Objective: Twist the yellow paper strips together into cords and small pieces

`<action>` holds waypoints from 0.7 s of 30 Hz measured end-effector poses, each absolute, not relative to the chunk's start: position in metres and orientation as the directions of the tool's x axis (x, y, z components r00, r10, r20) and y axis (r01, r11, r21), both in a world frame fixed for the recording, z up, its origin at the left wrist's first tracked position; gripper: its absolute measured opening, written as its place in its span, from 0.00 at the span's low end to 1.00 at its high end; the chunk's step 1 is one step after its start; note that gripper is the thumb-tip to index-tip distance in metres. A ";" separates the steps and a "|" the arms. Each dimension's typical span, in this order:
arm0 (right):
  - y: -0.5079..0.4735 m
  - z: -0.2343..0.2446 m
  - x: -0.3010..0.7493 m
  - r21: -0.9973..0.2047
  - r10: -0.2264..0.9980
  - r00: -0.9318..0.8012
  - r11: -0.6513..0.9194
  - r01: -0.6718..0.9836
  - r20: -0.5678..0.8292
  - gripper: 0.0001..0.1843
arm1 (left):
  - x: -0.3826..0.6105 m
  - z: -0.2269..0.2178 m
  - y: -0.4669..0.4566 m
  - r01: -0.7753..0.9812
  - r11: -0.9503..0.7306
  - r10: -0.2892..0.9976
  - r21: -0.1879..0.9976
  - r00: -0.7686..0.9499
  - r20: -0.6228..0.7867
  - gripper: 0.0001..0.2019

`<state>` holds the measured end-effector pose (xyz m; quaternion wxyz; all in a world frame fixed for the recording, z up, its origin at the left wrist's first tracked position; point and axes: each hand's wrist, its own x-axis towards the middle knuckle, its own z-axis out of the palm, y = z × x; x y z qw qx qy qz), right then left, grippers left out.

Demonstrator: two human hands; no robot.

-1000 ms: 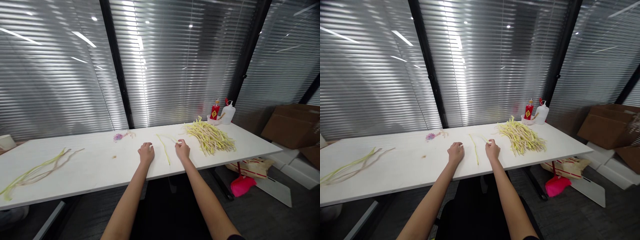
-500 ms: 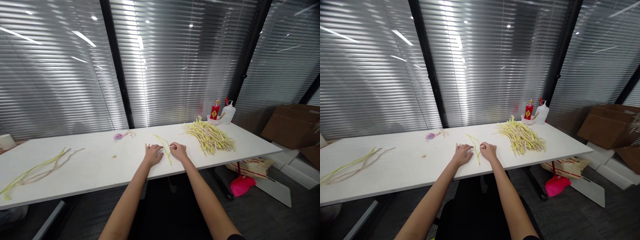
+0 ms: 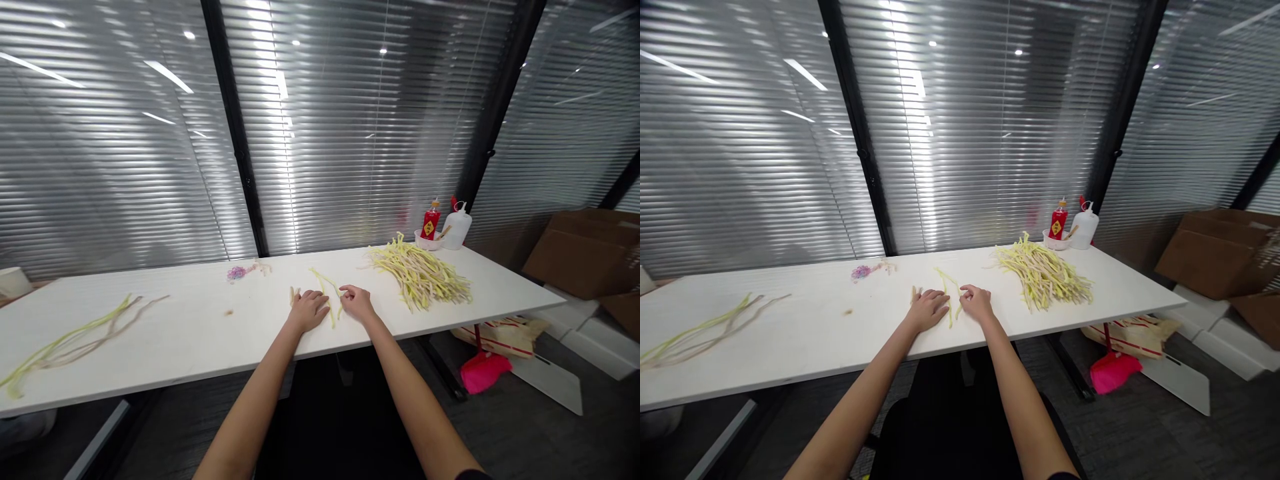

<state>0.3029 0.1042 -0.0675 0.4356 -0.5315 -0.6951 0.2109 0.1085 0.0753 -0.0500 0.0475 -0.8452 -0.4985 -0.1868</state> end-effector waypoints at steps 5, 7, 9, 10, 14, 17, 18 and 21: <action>0.100 -0.063 0.303 -0.745 0.926 -0.092 0.352 0.566 0.367 0.19 | 0.107 -0.054 0.078 0.877 -0.470 0.838 0.103 0.406 0.365 0.20; 0.098 -0.062 0.302 -0.724 0.923 -0.127 0.366 0.585 0.364 0.18 | 0.107 -0.054 0.078 0.878 -0.467 0.841 0.102 0.406 0.359 0.20; 0.095 -0.061 0.301 -0.705 0.919 -0.158 0.380 0.599 0.361 0.17 | 0.107 -0.054 0.078 0.879 -0.466 0.843 0.102 0.406 0.352 0.21; 0.094 -0.060 0.300 -0.697 0.917 -0.174 0.387 0.603 0.359 0.17 | 0.107 -0.054 0.078 0.879 -0.466 0.845 0.103 0.407 0.348 0.21; 0.093 -0.060 0.298 -0.663 0.899 -0.247 0.435 0.610 0.362 0.15 | 0.107 -0.054 0.078 0.879 -0.464 0.850 0.107 0.408 0.335 0.21; 0.094 -0.061 0.297 -0.612 0.873 -0.290 0.483 0.626 0.392 0.13 | 0.107 -0.053 0.078 0.876 -0.471 0.846 0.105 0.415 0.334 0.21; 0.094 -0.061 0.296 -0.593 0.864 -0.300 0.497 0.634 0.403 0.13 | 0.107 -0.053 0.078 0.874 -0.474 0.844 0.103 0.419 0.334 0.21; 0.094 -0.060 0.295 -0.534 0.837 -0.339 0.538 0.652 0.429 0.12 | 0.108 -0.052 0.077 0.869 -0.485 0.842 0.100 0.434 0.320 0.21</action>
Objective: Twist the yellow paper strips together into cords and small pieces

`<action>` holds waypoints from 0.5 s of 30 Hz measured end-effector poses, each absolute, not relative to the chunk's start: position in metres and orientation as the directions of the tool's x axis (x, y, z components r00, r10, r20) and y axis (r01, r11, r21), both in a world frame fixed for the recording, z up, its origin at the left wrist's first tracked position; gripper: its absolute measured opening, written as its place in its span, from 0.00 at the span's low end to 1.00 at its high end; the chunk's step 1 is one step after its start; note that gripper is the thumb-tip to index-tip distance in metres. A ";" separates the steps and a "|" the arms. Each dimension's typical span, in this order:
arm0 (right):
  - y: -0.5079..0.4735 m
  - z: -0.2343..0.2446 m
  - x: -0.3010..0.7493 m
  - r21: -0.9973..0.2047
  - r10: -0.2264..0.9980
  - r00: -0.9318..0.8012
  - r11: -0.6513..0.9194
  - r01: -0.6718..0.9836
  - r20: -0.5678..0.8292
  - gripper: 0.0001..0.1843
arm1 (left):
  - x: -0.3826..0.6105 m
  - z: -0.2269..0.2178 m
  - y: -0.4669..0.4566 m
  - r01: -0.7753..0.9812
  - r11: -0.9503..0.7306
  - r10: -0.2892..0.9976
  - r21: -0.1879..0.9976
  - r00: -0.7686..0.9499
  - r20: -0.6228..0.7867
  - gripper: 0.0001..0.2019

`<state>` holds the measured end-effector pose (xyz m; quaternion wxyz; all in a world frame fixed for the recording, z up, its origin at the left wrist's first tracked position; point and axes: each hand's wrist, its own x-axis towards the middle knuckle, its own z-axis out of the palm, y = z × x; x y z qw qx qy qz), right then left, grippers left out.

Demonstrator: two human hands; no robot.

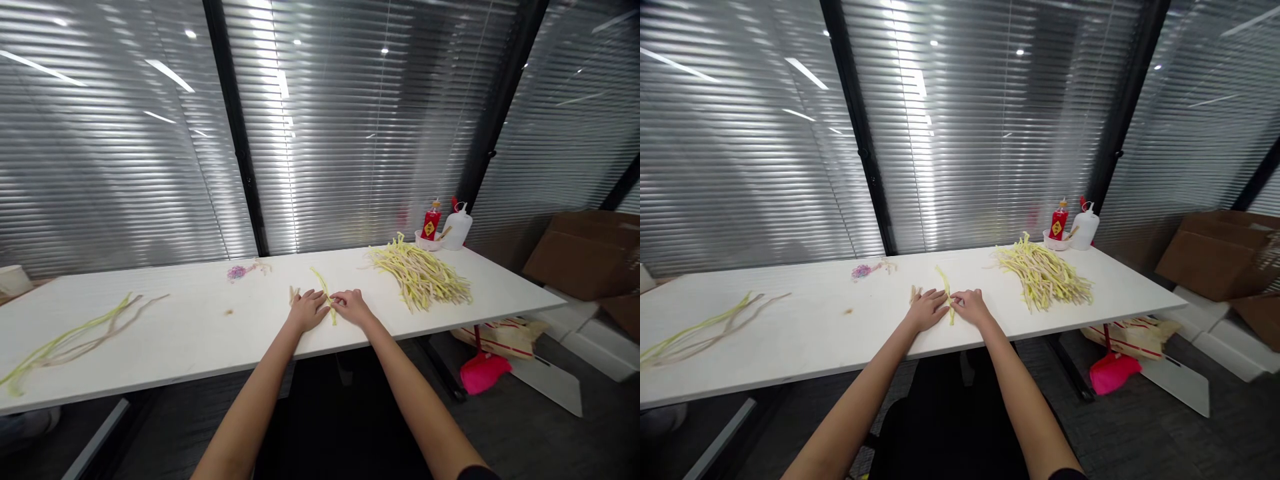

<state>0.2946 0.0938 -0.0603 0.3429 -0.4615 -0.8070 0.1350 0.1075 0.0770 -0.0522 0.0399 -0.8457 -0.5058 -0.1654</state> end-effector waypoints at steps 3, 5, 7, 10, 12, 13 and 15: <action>0.094 -0.059 0.293 -0.472 0.817 -0.387 0.567 0.675 0.428 0.11 | 0.108 -0.052 0.077 0.867 -0.487 0.847 0.110 0.437 0.303 0.23; 0.094 -0.058 0.292 -0.431 0.807 -0.414 0.580 0.691 0.422 0.11 | 0.108 -0.052 0.078 0.866 -0.487 0.847 0.111 0.437 0.304 0.24; 0.094 -0.057 0.291 -0.400 0.799 -0.435 0.590 0.701 0.414 0.11 | 0.108 -0.052 0.078 0.865 -0.490 0.843 0.107 0.439 0.310 0.24; 0.094 -0.058 0.290 -0.371 0.789 -0.455 0.602 0.707 0.413 0.11 | 0.108 -0.053 0.080 0.870 -0.481 0.846 0.106 0.428 0.319 0.24; 0.094 -0.058 0.290 -0.357 0.778 -0.467 0.615 0.703 0.421 0.12 | 0.108 -0.054 0.080 0.878 -0.466 0.851 0.112 0.411 0.326 0.26; 0.094 -0.059 0.290 -0.350 0.772 -0.473 0.622 0.700 0.426 0.12 | 0.108 -0.055 0.080 0.882 -0.456 0.856 0.117 0.399 0.329 0.28; 0.093 -0.060 0.290 -0.340 0.764 -0.482 0.631 0.698 0.429 0.12 | 0.108 -0.055 0.081 0.888 -0.441 0.865 0.131 0.381 0.327 0.33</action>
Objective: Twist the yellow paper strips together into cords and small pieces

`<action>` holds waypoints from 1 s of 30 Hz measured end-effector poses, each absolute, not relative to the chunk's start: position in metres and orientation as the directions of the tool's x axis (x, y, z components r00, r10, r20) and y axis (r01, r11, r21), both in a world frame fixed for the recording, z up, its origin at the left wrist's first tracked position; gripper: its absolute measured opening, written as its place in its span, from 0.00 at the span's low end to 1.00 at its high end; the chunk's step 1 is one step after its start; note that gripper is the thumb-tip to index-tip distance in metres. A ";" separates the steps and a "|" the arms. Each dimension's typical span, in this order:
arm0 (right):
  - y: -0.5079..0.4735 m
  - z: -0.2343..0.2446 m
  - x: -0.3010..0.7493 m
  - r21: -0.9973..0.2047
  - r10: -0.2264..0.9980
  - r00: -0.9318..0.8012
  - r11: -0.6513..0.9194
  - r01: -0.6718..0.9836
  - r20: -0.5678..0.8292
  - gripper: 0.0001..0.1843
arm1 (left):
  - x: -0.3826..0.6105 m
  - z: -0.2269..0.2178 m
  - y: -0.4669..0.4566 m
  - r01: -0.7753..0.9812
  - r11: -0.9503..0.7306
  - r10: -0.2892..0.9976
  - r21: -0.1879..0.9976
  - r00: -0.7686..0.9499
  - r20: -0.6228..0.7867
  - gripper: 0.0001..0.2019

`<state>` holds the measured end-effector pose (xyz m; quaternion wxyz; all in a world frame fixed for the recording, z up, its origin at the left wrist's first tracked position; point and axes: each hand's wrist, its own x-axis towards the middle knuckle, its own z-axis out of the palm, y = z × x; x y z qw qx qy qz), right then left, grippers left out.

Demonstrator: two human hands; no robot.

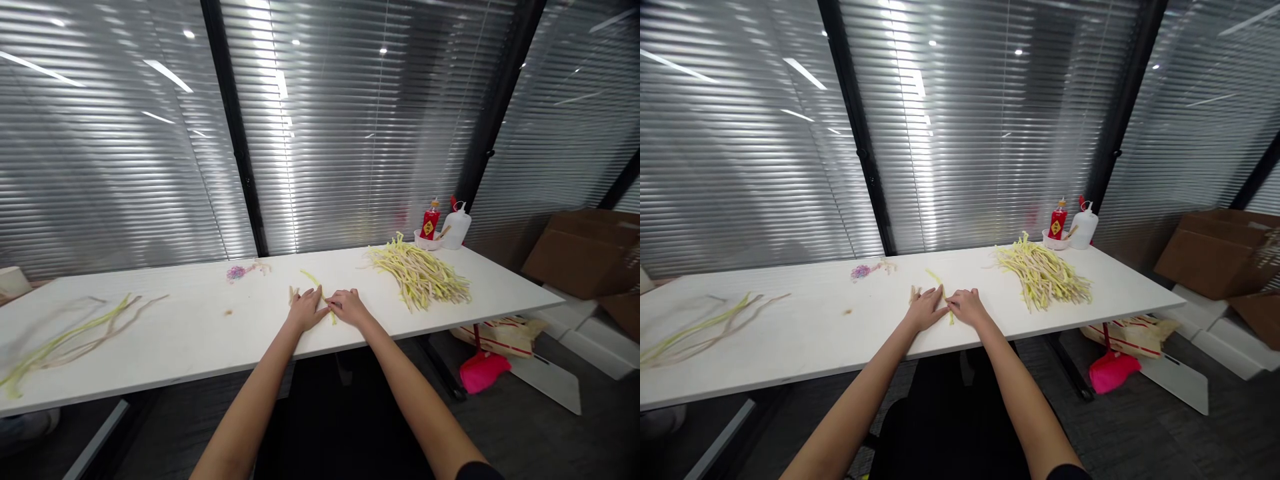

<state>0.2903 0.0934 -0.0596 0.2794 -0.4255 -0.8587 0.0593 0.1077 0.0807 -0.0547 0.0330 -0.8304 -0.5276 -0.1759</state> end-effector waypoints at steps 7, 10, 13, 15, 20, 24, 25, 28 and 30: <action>0.091 -0.058 0.290 -0.333 0.764 -0.487 0.631 0.701 0.423 0.12 | 0.107 -0.055 0.080 0.889 -0.440 0.874 0.126 0.392 0.286 0.26; 0.089 -0.056 0.290 -0.343 0.761 -0.472 0.632 0.695 0.445 0.11 | 0.107 -0.055 0.081 0.895 -0.428 0.876 0.126 0.376 0.300 0.22; 0.088 -0.055 0.289 -0.346 0.759 -0.466 0.633 0.693 0.454 0.09 | 0.108 -0.056 0.081 0.904 -0.404 0.884 0.137 0.347 0.314 0.22; 0.087 -0.055 0.289 -0.344 0.755 -0.468 0.637 0.689 0.460 0.09 | 0.109 -0.055 0.081 0.911 -0.386 0.888 0.142 0.326 0.325 0.21; 0.085 -0.053 0.289 -0.321 0.724 -0.503 0.673 0.667 0.472 0.08 | 0.111 -0.055 0.080 0.928 -0.347 0.889 0.137 0.279 0.363 0.17; 0.084 -0.053 0.289 -0.295 0.715 -0.528 0.682 0.669 0.458 0.08 | 0.111 -0.057 0.081 0.931 -0.341 0.886 0.130 0.272 0.376 0.15; 0.084 -0.053 0.289 -0.290 0.716 -0.530 0.681 0.672 0.454 0.08 | 0.111 -0.057 0.081 0.930 -0.344 0.884 0.128 0.276 0.377 0.16; 0.085 -0.054 0.289 -0.286 0.719 -0.534 0.679 0.676 0.444 0.10 | 0.112 -0.057 0.081 0.928 -0.351 0.881 0.128 0.280 0.381 0.17; 0.086 -0.054 0.289 -0.295 0.727 -0.531 0.673 0.679 0.435 0.11 | 0.112 -0.056 0.080 0.930 -0.344 0.883 0.132 0.272 0.383 0.15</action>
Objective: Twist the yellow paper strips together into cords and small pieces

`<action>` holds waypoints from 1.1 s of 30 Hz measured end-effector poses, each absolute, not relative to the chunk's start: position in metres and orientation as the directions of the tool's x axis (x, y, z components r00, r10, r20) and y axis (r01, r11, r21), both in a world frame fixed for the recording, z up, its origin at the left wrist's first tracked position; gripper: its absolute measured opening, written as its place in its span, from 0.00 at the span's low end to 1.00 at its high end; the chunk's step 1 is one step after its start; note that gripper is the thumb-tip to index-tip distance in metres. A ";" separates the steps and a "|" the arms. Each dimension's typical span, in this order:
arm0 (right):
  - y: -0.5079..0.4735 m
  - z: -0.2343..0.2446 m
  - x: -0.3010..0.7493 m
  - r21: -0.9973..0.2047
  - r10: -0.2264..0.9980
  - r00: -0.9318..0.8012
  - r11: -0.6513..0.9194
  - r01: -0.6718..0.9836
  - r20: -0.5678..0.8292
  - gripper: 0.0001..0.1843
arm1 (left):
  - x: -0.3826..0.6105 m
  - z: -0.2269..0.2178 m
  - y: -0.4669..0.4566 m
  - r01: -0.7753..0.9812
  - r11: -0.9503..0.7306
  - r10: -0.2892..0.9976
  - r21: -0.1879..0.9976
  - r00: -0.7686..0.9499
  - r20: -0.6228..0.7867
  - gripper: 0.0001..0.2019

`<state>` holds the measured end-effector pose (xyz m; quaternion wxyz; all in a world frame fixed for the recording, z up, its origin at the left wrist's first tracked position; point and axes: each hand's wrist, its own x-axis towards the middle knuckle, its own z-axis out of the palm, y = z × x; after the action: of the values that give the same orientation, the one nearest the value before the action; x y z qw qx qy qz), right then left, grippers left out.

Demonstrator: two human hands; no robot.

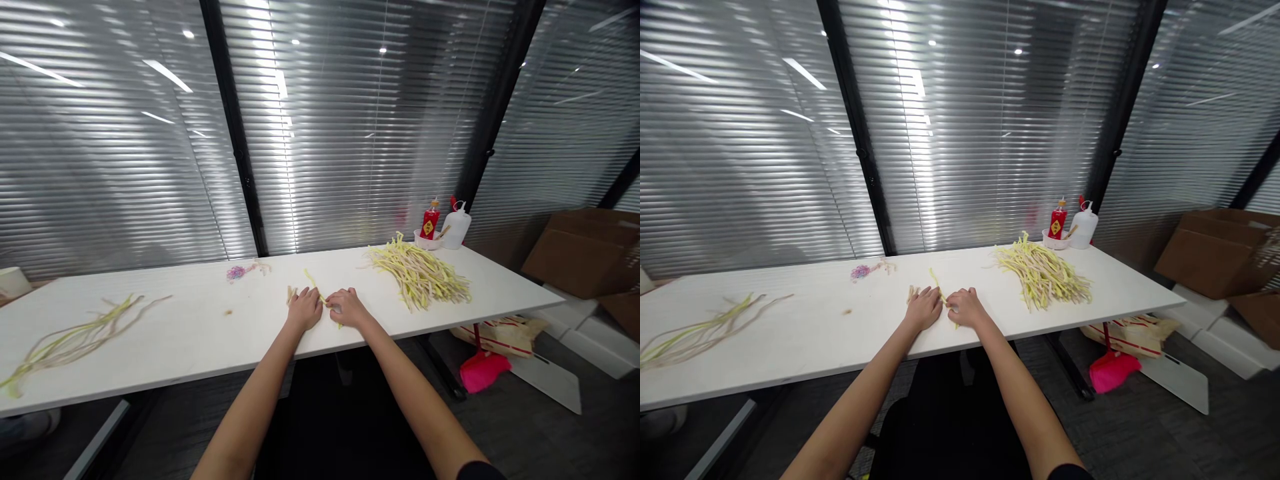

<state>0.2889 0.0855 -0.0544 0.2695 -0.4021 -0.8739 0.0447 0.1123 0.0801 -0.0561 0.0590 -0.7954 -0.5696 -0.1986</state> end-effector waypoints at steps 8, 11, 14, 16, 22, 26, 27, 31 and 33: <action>0.085 -0.054 0.290 -0.297 0.723 -0.529 0.676 0.674 0.445 0.12 | 0.113 -0.052 0.077 0.940 -0.325 0.888 0.106 0.265 0.376 0.17; 0.083 -0.053 0.289 -0.276 0.717 -0.546 0.682 0.677 0.432 0.12 | 0.112 -0.057 0.080 0.943 -0.327 0.888 0.067 0.282 0.364 0.19; 0.079 -0.055 0.289 -0.279 0.729 -0.546 0.672 0.686 0.412 0.14 | 0.110 -0.062 0.085 0.952 -0.304 0.907 0.049 0.273 0.321 0.22; 0.076 -0.055 0.289 -0.289 0.744 -0.536 0.657 0.696 0.399 0.16 | 0.109 -0.064 0.087 0.957 -0.284 0.924 0.053 0.258 0.282 0.25; 0.058 -0.059 0.296 -0.248 0.776 -0.545 0.623 0.742 0.318 0.24 | 0.109 -0.063 0.087 0.963 -0.257 0.946 0.078 0.234 0.225 0.31; 0.041 -0.061 0.303 -0.204 0.803 -0.545 0.591 0.780 0.243 0.25 | 0.110 -0.060 0.086 0.964 -0.251 0.950 0.086 0.228 0.215 0.31; 0.036 -0.061 0.304 -0.196 0.804 -0.543 0.588 0.785 0.242 0.25 | 0.110 -0.059 0.086 0.965 -0.248 0.952 0.088 0.225 0.209 0.31; 0.013 -0.061 0.305 -0.151 0.794 -0.537 0.590 0.793 0.284 0.24 | 0.110 -0.059 0.086 0.965 -0.244 0.955 0.097 0.223 0.194 0.31; 0.001 -0.061 0.304 -0.129 0.784 -0.543 0.597 0.792 0.301 0.23 | 0.110 -0.060 0.086 0.964 -0.246 0.956 0.104 0.224 0.191 0.31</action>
<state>0.3040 0.0012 -0.0612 0.1656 -0.4486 -0.8782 -0.0111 0.1098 0.0863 -0.0600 0.0181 -0.7820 -0.6136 -0.1082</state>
